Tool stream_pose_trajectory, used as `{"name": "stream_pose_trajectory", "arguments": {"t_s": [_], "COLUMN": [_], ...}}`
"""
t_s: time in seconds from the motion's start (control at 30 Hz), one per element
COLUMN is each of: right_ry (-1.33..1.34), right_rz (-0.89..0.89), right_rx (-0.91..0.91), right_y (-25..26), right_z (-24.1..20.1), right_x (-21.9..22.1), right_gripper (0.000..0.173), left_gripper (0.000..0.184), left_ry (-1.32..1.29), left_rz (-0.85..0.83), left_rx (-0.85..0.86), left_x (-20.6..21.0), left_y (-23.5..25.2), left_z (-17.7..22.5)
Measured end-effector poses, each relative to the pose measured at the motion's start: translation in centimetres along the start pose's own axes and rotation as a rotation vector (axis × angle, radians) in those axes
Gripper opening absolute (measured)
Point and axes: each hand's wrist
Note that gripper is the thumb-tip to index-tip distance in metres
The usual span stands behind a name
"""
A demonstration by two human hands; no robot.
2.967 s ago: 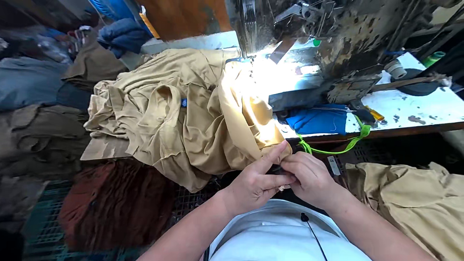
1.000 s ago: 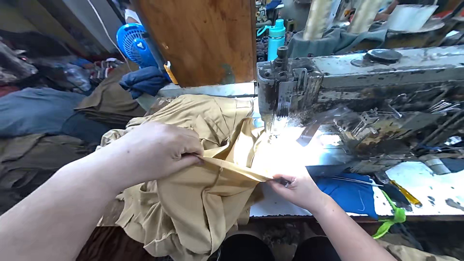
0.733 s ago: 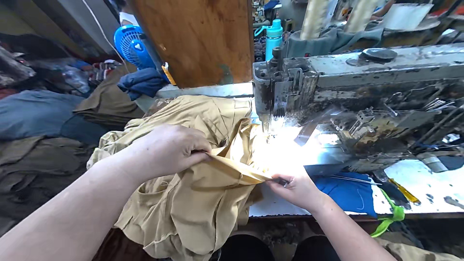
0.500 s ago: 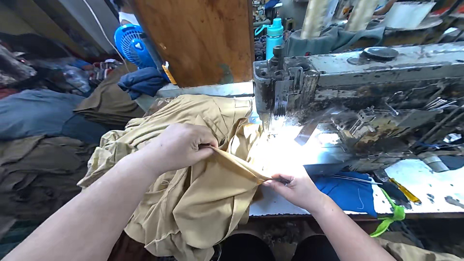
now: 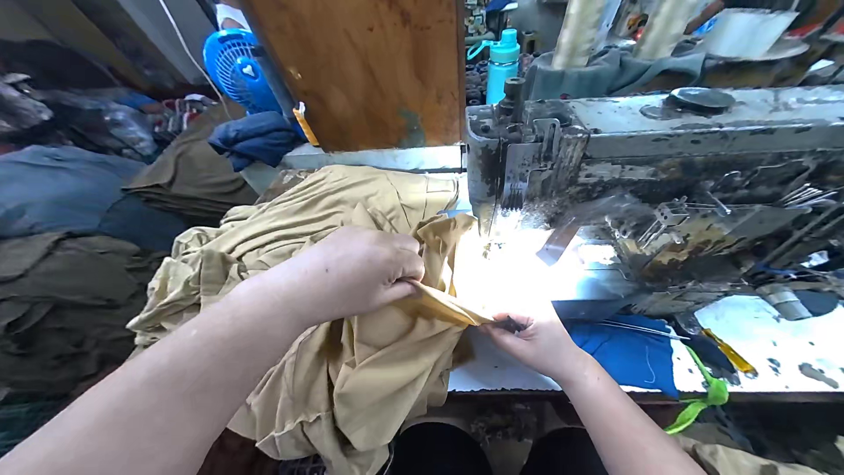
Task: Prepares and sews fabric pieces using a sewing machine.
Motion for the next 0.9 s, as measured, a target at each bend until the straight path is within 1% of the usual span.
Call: {"name": "stream_pose_trajectory", "arguments": {"t_s": [0.13, 0.33, 0.43, 0.53, 0.63, 0.7, 0.73, 0.8, 0.9], "right_ry": [-0.020, -0.036, -0.041, -0.041, -0.027, -0.028, -0.027, -0.008, -0.004], "right_rz": [0.013, 0.011, 0.009, 0.014, 0.012, 0.011, 0.007, 0.001, 0.016], "right_rx": [-0.030, -0.027, -0.043, -0.081, -0.069, -0.050, -0.046, -0.061, -0.092], "right_y": [0.0, 0.0, -0.1, -0.1, -0.2, -0.3, -0.3, -0.2, -0.1], "right_z": [0.1, 0.2, 0.4, 0.8, 0.6, 0.4, 0.4, 0.4, 0.6], "right_x": [0.1, 0.2, 0.2, 0.3, 0.2, 0.1, 0.1, 0.1, 0.2], "right_gripper": [0.014, 0.015, 0.016, 0.016, 0.015, 0.014, 0.014, 0.013, 0.013], "left_gripper": [0.020, 0.016, 0.020, 0.018, 0.008, 0.011, 0.012, 0.016, 0.011], "left_ry": [0.022, 0.053, 0.055, -0.036, -0.214, -0.252, -0.202, -0.015, 0.121], "left_rz": [0.005, 0.029, 0.052, 0.061, 0.048, 0.041, 0.025, 0.001, 0.019], "left_rx": [-0.019, -0.039, -0.024, -0.012, -0.022, 0.035, 0.069, 0.115, 0.047], "left_x": [0.1, 0.4, 0.5, 0.9, 1.3, 1.8, 1.8, 1.6, 1.4], "left_y": [-0.3, -0.6, -0.5, -0.3, 0.2, 0.9, 1.2, 1.7, 2.0], "left_z": [-0.8, -1.2, -1.5, -1.4, -0.2, 1.0, 1.6, 2.2, 1.3]}}
Point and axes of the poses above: each hand's wrist, its own y-axis towards the middle knuckle, its own x-axis out of the palm, z = x × y, and after that the axes turned 3 degrees about -z, right-handed
